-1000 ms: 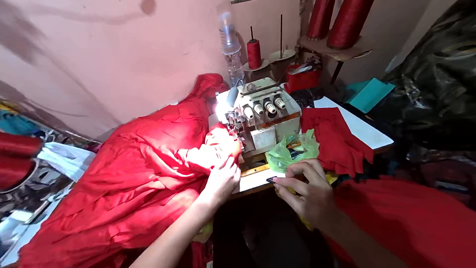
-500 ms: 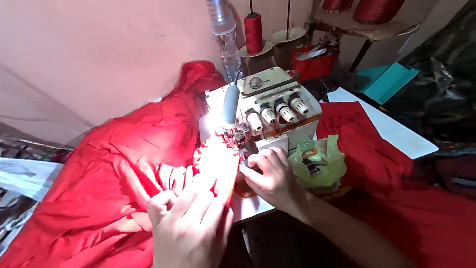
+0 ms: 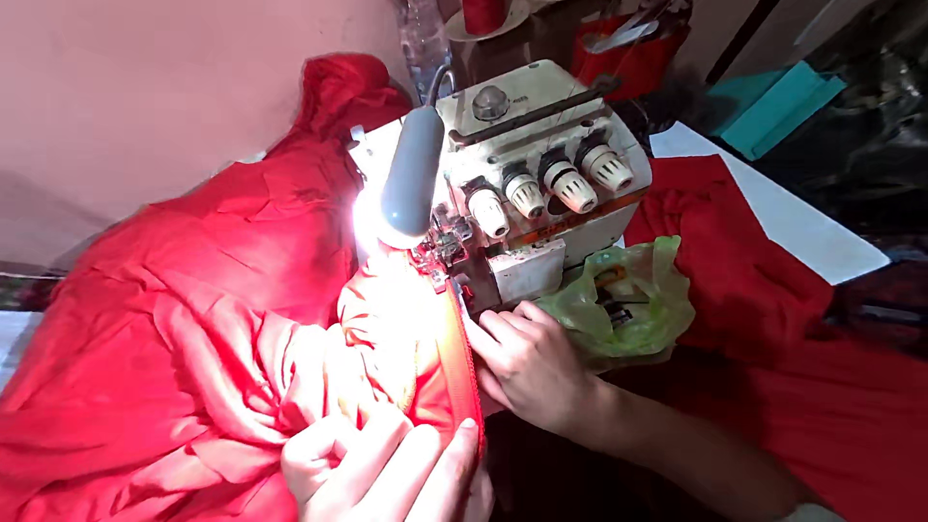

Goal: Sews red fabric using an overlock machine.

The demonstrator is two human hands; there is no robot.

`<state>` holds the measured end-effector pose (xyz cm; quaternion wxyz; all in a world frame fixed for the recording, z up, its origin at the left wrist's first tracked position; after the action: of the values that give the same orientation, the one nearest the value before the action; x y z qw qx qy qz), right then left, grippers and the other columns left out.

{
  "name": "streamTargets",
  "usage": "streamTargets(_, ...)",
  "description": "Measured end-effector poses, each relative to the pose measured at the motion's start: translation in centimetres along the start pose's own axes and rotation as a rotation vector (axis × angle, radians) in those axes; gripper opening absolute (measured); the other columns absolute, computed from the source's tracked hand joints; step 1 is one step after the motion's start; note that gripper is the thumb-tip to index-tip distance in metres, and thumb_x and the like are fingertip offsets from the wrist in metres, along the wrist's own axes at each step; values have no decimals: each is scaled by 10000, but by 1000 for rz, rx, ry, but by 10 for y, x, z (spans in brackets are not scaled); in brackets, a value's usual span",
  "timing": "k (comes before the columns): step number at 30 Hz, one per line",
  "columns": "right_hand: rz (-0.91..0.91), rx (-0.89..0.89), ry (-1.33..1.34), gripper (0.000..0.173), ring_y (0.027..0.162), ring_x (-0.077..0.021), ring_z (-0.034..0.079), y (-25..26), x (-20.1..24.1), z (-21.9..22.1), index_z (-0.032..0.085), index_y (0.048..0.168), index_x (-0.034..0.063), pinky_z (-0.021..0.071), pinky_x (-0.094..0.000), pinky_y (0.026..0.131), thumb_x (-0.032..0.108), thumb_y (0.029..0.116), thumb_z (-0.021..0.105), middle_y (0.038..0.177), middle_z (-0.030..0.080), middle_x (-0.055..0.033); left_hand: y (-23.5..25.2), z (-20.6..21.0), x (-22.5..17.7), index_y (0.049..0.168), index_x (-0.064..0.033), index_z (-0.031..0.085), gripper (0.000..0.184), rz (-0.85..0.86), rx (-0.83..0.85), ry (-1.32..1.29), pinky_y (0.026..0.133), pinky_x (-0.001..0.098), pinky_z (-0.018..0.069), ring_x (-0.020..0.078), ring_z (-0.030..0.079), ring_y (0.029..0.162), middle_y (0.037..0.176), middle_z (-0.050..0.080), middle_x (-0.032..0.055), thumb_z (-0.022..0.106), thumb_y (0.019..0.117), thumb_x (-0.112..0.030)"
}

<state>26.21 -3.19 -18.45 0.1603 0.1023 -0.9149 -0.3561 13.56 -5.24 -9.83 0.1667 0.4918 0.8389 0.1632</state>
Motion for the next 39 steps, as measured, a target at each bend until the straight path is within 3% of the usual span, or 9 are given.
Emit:
streamTargets(6,30,81,108,398,525,-240,587,-2,-7,7,748,1239,128,436,-378,512,227,871,636,657,615,-75,-13,-6,14,1038,-149,798,204,16,38,22,761,355,318,170,481,692,664,571,19,670,962,-288)
streamTargets(13,39,134,180,355,523,-237,586,4,-15,4,757,1227,180,428,-365,493,249,889,675,678,619,-83,-5,-7,7,940,-67,784,244,-6,-30,-6,757,338,304,177,455,679,644,545,57,633,973,-256)
streamTargets(18,19,163,163,337,529,-224,580,9,-18,1,756,1236,210,415,-344,496,283,921,660,695,617,-81,-5,-6,7,958,-66,776,235,-4,-22,-11,738,331,310,171,454,665,652,543,55,634,975,-254)
streamTargets(26,28,174,131,337,520,-228,580,10,-16,2,767,1213,208,411,-349,492,278,894,683,667,610,-77,-6,-1,1,930,-100,778,222,7,-23,42,781,345,287,164,457,703,644,533,30,632,975,-261)
streamTargets(29,-37,101,199,307,538,-218,589,6,-16,-3,778,1166,136,422,-346,507,219,887,680,695,634,-76,-7,3,-4,915,-100,780,210,12,-21,59,804,353,290,170,468,690,636,552,31,635,971,-241)
streamTargets(33,-22,-188,474,210,589,-154,566,-10,-21,-21,786,1015,56,435,-294,591,136,938,608,683,648,-55,-18,21,-18,915,-90,776,194,39,-3,119,811,359,310,187,479,680,632,558,22,641,964,-220)
streamTargets(36,21,-167,397,337,633,-147,588,-11,-19,-19,789,1150,108,437,-296,589,149,918,548,778,682,-60,-27,39,-26,870,-103,773,183,50,-71,230,817,337,313,173,471,667,611,537,8,638,956,-192)
streamTargets(39,34,-140,342,360,651,-154,594,-9,-20,-14,792,1164,143,431,-305,589,158,913,535,811,684,-62,-30,49,-29,875,-96,774,183,66,-138,311,812,334,317,166,474,671,620,544,1,625,951,-168)
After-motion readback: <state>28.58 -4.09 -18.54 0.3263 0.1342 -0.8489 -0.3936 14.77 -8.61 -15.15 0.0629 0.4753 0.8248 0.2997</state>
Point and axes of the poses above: each hand's wrist, its own y-axis towards the middle knuckle, its own z-axis out of the palm, x = y × z, the point moved 7 cm from there along y, towards the middle knuckle
